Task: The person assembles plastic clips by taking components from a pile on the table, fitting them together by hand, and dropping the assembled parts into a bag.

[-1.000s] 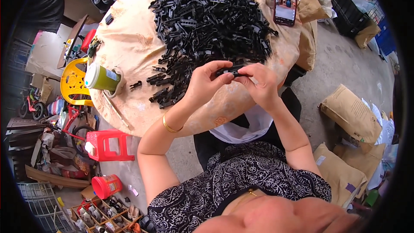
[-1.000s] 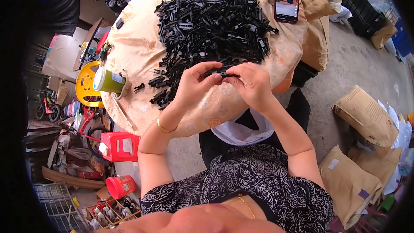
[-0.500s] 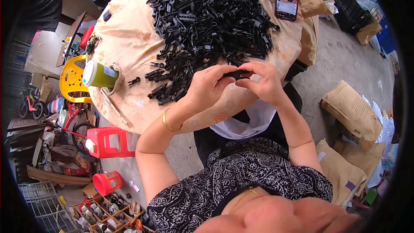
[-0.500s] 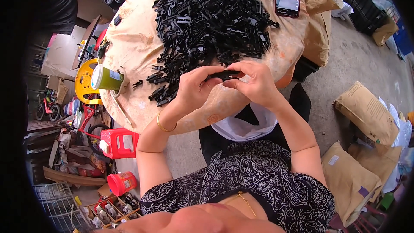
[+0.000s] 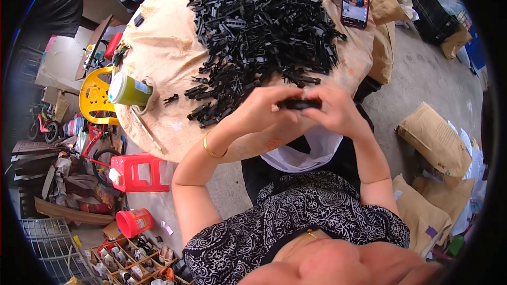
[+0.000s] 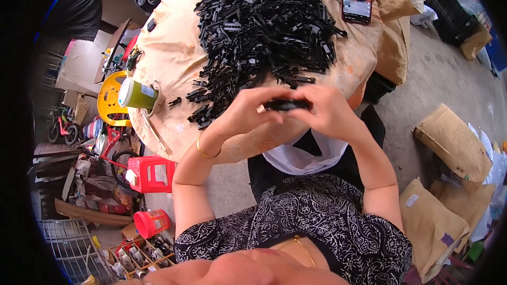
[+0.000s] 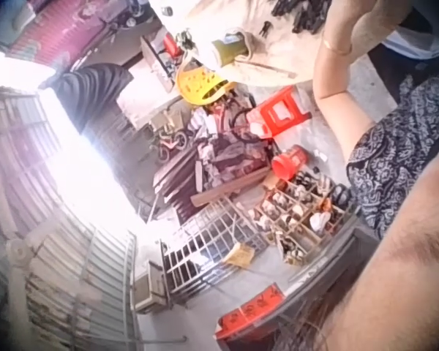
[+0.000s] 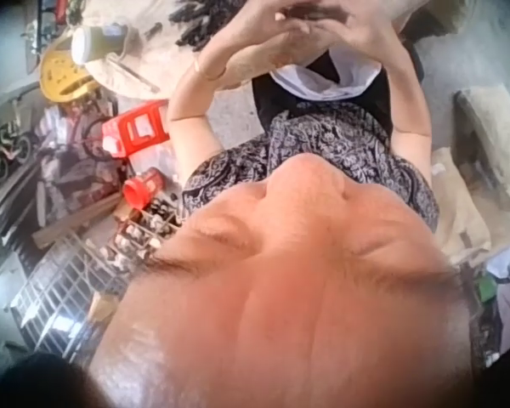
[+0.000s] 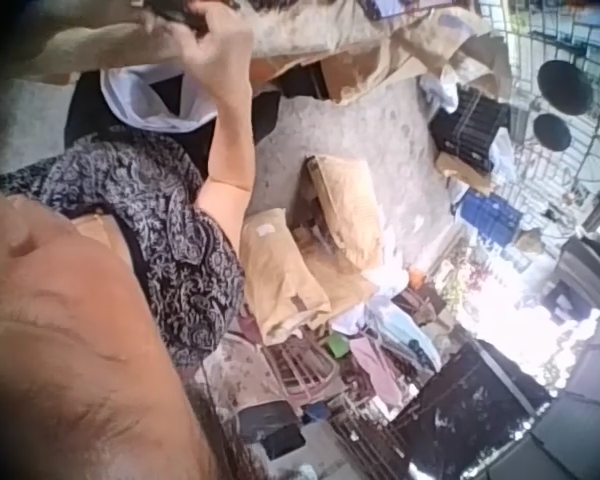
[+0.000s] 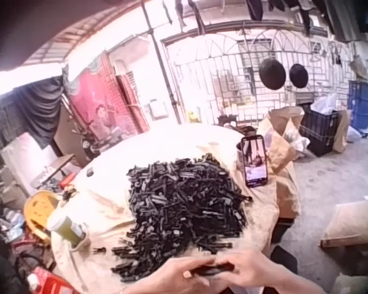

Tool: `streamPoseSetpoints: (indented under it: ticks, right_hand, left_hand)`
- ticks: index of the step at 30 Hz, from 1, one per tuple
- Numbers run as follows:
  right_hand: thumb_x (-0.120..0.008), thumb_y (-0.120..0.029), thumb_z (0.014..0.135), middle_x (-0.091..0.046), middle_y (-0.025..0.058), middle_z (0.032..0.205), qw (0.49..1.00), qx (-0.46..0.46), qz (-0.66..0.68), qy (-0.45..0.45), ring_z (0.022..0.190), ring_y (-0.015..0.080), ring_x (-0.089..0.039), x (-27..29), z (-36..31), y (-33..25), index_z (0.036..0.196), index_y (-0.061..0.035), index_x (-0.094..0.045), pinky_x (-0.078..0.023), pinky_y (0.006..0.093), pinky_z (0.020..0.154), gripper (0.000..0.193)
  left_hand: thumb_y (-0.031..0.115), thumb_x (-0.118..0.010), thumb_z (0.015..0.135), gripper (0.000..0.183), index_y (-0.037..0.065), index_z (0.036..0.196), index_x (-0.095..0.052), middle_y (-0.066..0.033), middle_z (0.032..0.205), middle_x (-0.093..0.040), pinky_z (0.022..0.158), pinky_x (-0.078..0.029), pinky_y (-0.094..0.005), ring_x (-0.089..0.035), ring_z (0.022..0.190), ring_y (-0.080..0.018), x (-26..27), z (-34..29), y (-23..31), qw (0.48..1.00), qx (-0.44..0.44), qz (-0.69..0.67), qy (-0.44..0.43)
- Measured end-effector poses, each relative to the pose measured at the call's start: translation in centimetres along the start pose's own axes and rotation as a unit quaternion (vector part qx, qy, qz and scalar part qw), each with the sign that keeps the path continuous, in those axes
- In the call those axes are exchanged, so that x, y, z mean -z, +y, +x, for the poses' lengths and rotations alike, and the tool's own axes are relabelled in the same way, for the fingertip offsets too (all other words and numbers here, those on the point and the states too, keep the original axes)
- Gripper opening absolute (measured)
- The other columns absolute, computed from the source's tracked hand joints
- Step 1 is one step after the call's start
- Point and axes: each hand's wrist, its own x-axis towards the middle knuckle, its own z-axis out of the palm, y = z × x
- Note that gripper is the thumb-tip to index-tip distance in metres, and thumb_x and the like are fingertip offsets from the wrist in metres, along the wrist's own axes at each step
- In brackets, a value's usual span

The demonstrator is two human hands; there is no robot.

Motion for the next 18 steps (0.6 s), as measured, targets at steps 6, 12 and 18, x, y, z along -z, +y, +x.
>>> streamPoseSetpoints:
  ticks: [6,12,18]
  right_hand:
    - [-0.073,-0.022,0.070,-0.061,0.0120,0.077,0.963,-0.041,-0.015,-0.267,0.071,0.0266,-0.060,2.6,-1.6,-0.2,0.086,-0.0016,-0.064,-0.046,0.0339,0.063,0.027]
    - [-0.070,-0.017,0.074,-0.059,0.0084,0.089,0.976,0.064,-0.202,0.059,0.085,0.0258,-0.055,-0.7,1.0,2.4,0.090,-0.0027,-0.064,-0.046,0.0328,0.071,0.023]
    - [-0.069,-0.010,0.071,-0.058,0.0064,0.085,0.956,0.055,-0.287,0.027,0.084,0.0236,-0.052,-1.3,2.0,4.1,0.091,-0.0040,-0.064,-0.046,0.0325,0.071,0.021]
  left_hand:
    - [0.014,-0.067,0.079,0.015,0.002,0.088,-0.067,-0.0119,0.084,-0.063,0.067,-0.049,-0.0321,-0.061,0.075,-0.0229,6.4,2.1,-2.6,0.958,0.127,0.167,0.194]
    - [0.005,-0.060,0.075,0.029,0.003,0.104,-0.061,-0.0170,0.089,-0.063,0.077,-0.049,-0.0395,-0.060,0.087,-0.0328,12.3,3.4,-11.2,0.910,0.178,0.339,0.161]
    - [0.011,-0.066,0.073,0.031,0.000,0.102,-0.062,-0.0203,0.095,-0.063,0.081,-0.048,-0.0431,-0.059,0.091,-0.0379,13.2,3.5,-12.6,0.883,0.187,0.414,0.120]
